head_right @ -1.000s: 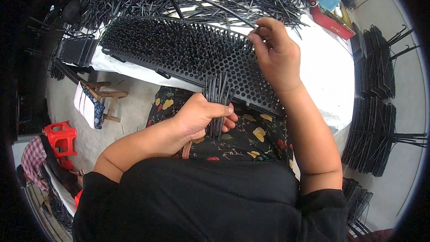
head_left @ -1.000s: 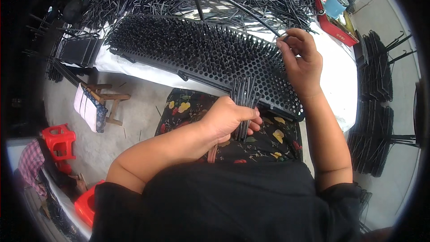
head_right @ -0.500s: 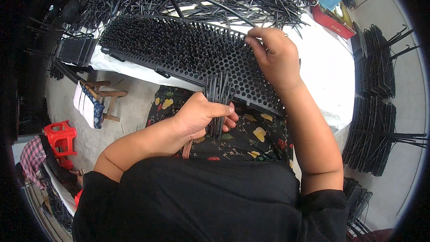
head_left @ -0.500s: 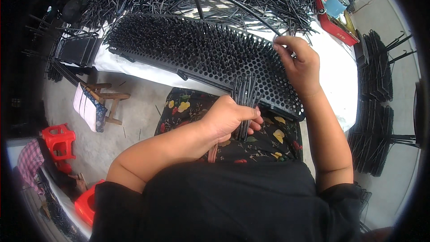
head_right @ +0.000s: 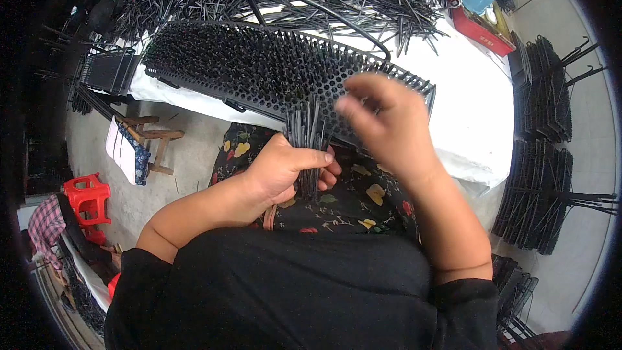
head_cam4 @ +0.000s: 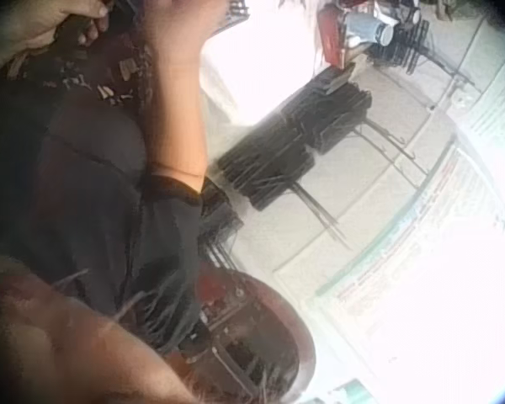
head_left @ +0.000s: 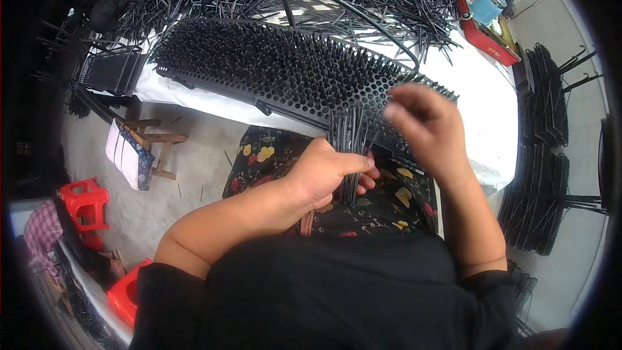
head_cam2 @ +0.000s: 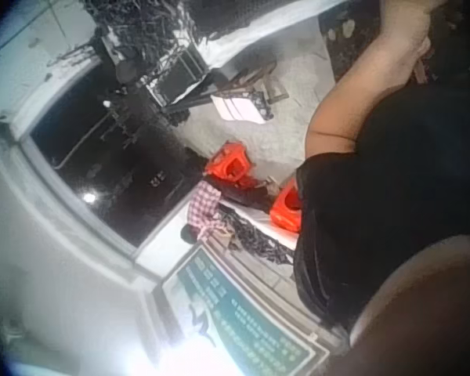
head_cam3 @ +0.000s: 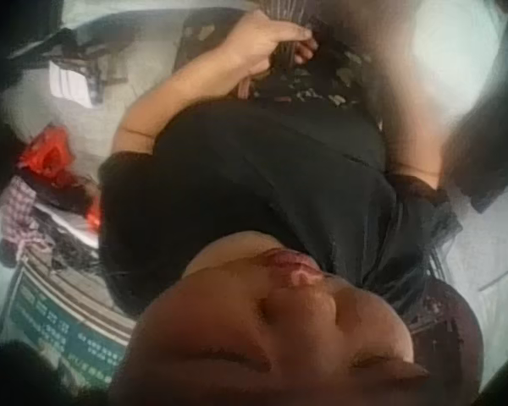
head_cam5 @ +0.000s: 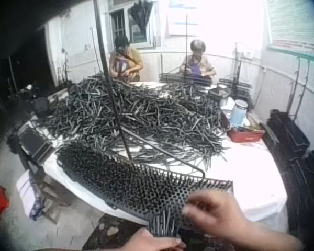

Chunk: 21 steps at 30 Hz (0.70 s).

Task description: The person holds plastic pins and inserts them into the holes of a perforated rack by hand, gathers more pins from a pile on the table, and inserts pins into the rack.

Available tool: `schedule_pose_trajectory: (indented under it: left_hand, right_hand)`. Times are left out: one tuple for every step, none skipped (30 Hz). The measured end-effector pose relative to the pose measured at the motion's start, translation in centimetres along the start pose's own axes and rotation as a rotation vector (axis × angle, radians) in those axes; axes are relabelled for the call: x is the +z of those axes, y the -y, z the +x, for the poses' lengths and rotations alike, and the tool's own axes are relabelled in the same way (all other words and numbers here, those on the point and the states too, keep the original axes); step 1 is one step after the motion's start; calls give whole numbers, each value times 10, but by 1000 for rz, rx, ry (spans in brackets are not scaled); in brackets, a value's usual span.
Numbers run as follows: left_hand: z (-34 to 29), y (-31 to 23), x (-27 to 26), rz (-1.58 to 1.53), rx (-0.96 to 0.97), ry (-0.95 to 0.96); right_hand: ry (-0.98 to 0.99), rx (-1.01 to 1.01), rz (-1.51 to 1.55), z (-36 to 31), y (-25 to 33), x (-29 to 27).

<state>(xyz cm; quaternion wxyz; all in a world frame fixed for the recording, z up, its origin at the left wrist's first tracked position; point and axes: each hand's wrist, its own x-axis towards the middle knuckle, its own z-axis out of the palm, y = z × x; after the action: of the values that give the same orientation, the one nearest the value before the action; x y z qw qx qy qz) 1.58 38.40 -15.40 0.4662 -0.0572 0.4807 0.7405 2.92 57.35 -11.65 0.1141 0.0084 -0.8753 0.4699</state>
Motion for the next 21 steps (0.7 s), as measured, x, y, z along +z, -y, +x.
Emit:
schedule_pose_trajectory:
  left_hand:
    - [-3, 0, 1, 14, 20, 38]
    - [-5, -2, 3, 17, 60, 73]
    - [-6, -2, 5, 21, 102, 104]
    - [-6, 1, 4, -18, 82, 106]
    - [-5, 1, 5, -17, 80, 109]
    - [-4, 1, 4, -15, 37, 77]
    - [-2, -1, 3, -13, -6, 50]
    - [0, -1, -1, 6, -51, 53]
    - [3, -1, -4, 9, -52, 56]
    - [4, -1, -6, -13, -85, 49]
    - [5, -1, -6, -36, -117, 41]
    - [6, -1, -7, -44, -124, 34]
    - [7, -1, -7, -44, -123, 34]
    - [8, 0, -7, -58, -122, 39]
    - [8, 1, -7, -72, -118, 43]
    - [7, 1, -8, -73, -115, 41]
    - [8, 1, -9, -84, -119, 53]
    - [8, 1, -10, -95, -127, 67]
    - [9, 1, -10, -95, -128, 68]
    - [9, 1, -11, -114, -132, 83]
    - [9, 1, -12, -134, -136, 97]
  right_hand:
    - [120, 68, 161, -11, 4, 0]
    - [203, 50, 178, -18, 9, 0]
    - [273, 194, 280, -21, 13, -2]
    - [342, 338, 383, -22, 15, -4]
    - [268, 214, 457, -22, 2, -3]
    - [209, 266, 529, -15, 3, -7]
    - [144, 318, 597, -7, 6, -13]
    - [46, 331, 505, 0, 5, -17]
    - [-83, 269, 509, 5, -5, -18]
    - [-145, 210, 418, 10, -10, -22]
    - [-205, 151, 326, 15, -13, -23]
    - [-205, 150, 326, 18, -15, -22]
    - [-267, 88, 340, 20, -18, -21]
    - [-329, 27, 354, 21, -19, -20]
    - [-350, 0, 323, 20, -19, -20]
    - [-348, -2, 325, 20, -23, -21]
    - [-421, -99, 254, 21, -29, -20]
    - [-495, -193, 179, 22, -35, -20]
    - [-530, -232, 143, 21, -38, -21]
    - [-531, -231, 141, 21, -41, -21]
    - [-541, -236, 116, 21, -43, -21]
